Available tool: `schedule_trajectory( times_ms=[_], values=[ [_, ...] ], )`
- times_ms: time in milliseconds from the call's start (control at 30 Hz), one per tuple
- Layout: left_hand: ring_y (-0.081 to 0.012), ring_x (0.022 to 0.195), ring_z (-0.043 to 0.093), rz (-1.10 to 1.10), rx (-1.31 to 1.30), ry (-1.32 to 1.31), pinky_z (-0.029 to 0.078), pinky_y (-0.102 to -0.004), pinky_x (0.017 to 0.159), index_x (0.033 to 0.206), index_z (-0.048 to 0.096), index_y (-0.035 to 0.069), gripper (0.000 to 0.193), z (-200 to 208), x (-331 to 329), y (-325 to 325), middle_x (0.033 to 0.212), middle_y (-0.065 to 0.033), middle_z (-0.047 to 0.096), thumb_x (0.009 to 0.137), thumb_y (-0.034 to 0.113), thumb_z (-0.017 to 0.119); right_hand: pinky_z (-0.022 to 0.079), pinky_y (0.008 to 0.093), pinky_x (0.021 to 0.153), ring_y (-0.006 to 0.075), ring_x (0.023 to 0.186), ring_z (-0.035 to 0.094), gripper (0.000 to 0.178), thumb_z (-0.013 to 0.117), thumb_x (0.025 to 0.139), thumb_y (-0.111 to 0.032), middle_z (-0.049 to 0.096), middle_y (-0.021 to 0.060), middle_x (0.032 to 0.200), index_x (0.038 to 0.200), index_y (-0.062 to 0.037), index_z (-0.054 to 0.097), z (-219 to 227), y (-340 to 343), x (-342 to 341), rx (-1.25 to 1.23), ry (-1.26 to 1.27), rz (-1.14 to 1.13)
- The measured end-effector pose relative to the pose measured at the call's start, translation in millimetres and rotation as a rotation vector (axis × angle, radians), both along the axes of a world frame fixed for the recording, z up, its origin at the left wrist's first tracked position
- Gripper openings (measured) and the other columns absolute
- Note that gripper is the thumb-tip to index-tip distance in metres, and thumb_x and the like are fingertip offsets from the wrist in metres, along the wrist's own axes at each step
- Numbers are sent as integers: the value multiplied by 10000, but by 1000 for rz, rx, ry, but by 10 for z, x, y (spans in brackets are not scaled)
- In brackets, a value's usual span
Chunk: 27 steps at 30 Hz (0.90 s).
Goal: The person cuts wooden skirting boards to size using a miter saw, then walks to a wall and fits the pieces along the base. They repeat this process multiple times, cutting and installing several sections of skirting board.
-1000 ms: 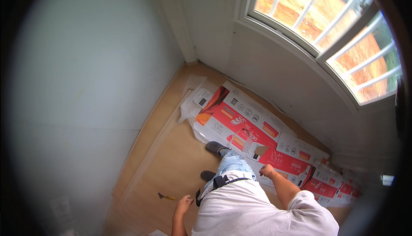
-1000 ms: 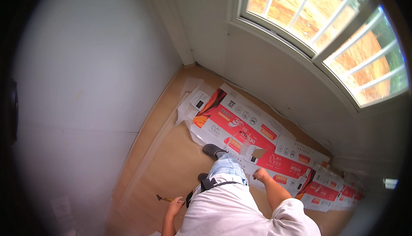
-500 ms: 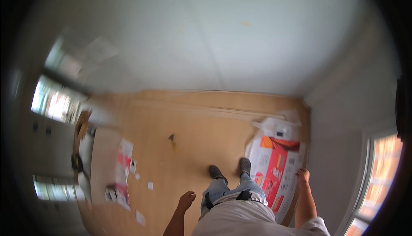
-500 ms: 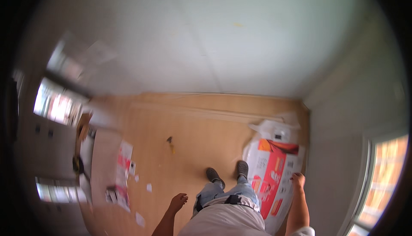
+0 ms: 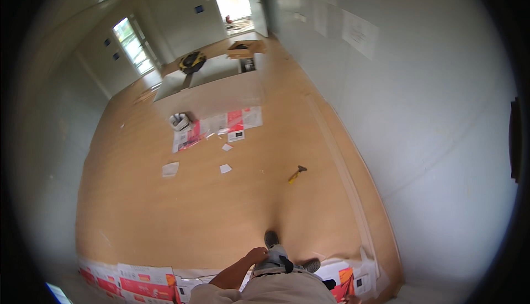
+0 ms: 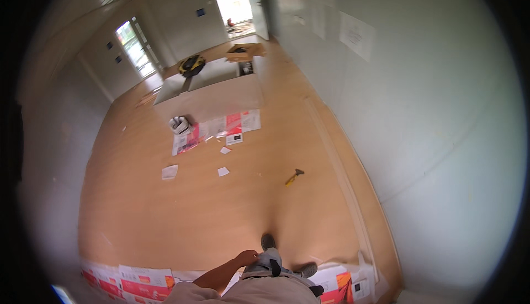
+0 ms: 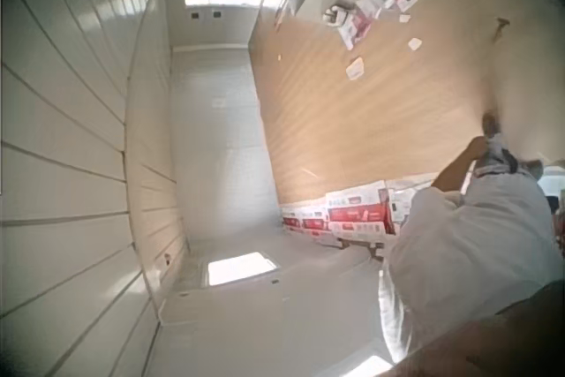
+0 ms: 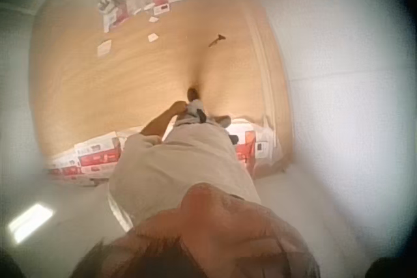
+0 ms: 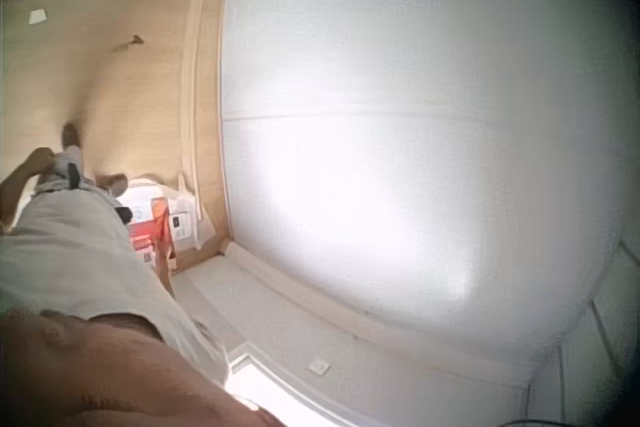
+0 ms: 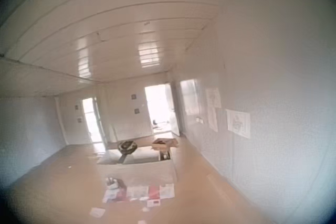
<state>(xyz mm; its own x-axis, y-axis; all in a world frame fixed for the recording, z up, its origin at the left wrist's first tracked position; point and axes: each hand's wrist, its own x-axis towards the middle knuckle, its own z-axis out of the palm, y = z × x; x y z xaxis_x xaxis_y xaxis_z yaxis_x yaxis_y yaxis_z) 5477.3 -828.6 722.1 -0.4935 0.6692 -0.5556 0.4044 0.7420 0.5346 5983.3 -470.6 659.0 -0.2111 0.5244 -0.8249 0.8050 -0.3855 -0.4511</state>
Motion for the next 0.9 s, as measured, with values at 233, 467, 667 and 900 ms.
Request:
schedule_trajectory(
  times_ms=[233,467,667,900],
  values=[
    [-356,1027,680,261,38,-103,530,-477,893,1048,732,83,397,-434,-561,-98,1063,-175,731,845,413,643,464,376,374,233,429,585,269,623,922,-241,594,99,566,761,-26,647,660,368,-1891,82,87,145],
    [-373,999,680,405,128,-149,528,-473,885,988,745,75,388,-722,-1478,-472,1038,-178,732,870,430,641,472,372,390,233,434,589,246,661,913,-228,607,103,581,792,-14,664,864,398,-2946,96,35,208],
    [-301,676,675,729,119,51,530,-467,695,792,719,72,347,-1010,-1864,-1224,723,-110,704,874,381,584,479,368,404,233,438,593,232,694,906,-218,617,107,594,818,-3,678,736,482,-3492,7,-32,289],
    [-186,633,654,1244,174,-480,547,-331,585,1000,698,34,236,-943,-2195,-1092,797,-86,705,934,255,647,471,357,408,234,451,603,124,768,839,-89,632,113,615,836,12,696,97,1422,-4605,-64,59,255]
  ],
)
